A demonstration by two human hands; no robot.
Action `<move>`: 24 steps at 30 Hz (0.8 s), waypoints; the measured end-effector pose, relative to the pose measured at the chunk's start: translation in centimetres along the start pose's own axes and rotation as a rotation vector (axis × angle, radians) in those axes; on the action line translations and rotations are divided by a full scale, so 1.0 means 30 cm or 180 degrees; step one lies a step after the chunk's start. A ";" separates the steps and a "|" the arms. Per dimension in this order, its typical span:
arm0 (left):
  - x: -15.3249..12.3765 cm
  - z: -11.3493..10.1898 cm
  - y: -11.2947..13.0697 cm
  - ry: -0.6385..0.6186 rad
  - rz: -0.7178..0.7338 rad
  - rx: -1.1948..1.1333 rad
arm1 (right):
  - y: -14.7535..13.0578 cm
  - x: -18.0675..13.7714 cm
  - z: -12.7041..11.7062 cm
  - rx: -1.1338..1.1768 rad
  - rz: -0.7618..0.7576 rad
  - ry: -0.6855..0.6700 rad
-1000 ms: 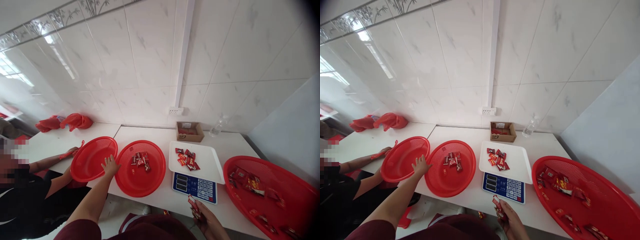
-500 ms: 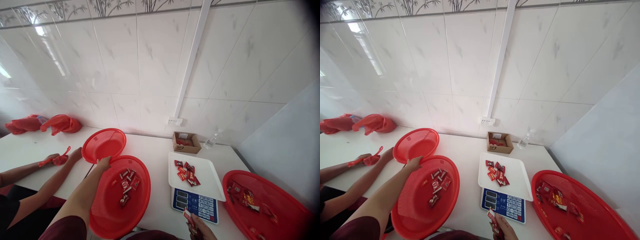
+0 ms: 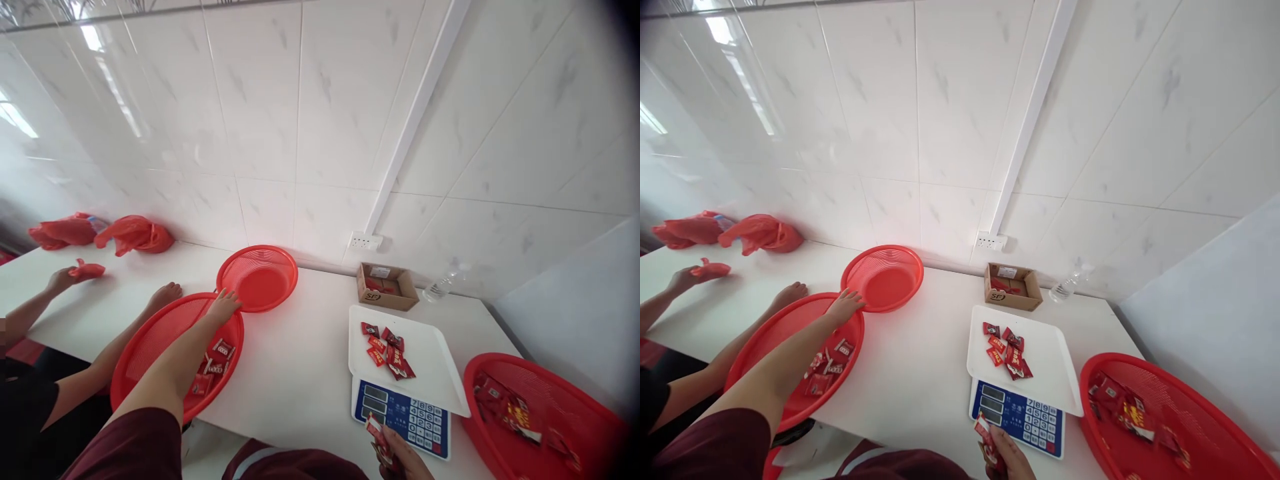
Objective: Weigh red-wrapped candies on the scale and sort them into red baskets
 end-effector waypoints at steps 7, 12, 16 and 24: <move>-0.005 0.116 0.272 0.0257 0.0022 -0.0417 | -0.043 -0.054 0.046 -0.0040 0.0043 -0.0148; -0.041 0.198 0.479 0.0451 0.0028 -0.0723 | -0.064 -0.077 0.051 -0.0085 -0.0072 -0.0116; -0.118 0.224 0.608 0.0427 0.0450 -0.1040 | -0.063 -0.067 0.023 0.0055 -0.0130 -0.0036; -0.204 0.223 0.742 0.0167 0.1113 -0.1259 | -0.055 -0.036 -0.039 0.0264 -0.0122 -0.0062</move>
Point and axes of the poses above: each hand's wrist, its own x-axis towards the middle knuckle, its own z-axis out of the palm, y = z × x, the point moved 3 cm from there along x, towards the middle knuckle, and after that the axes turned 13 degrees about y, right-handed, at the moved point
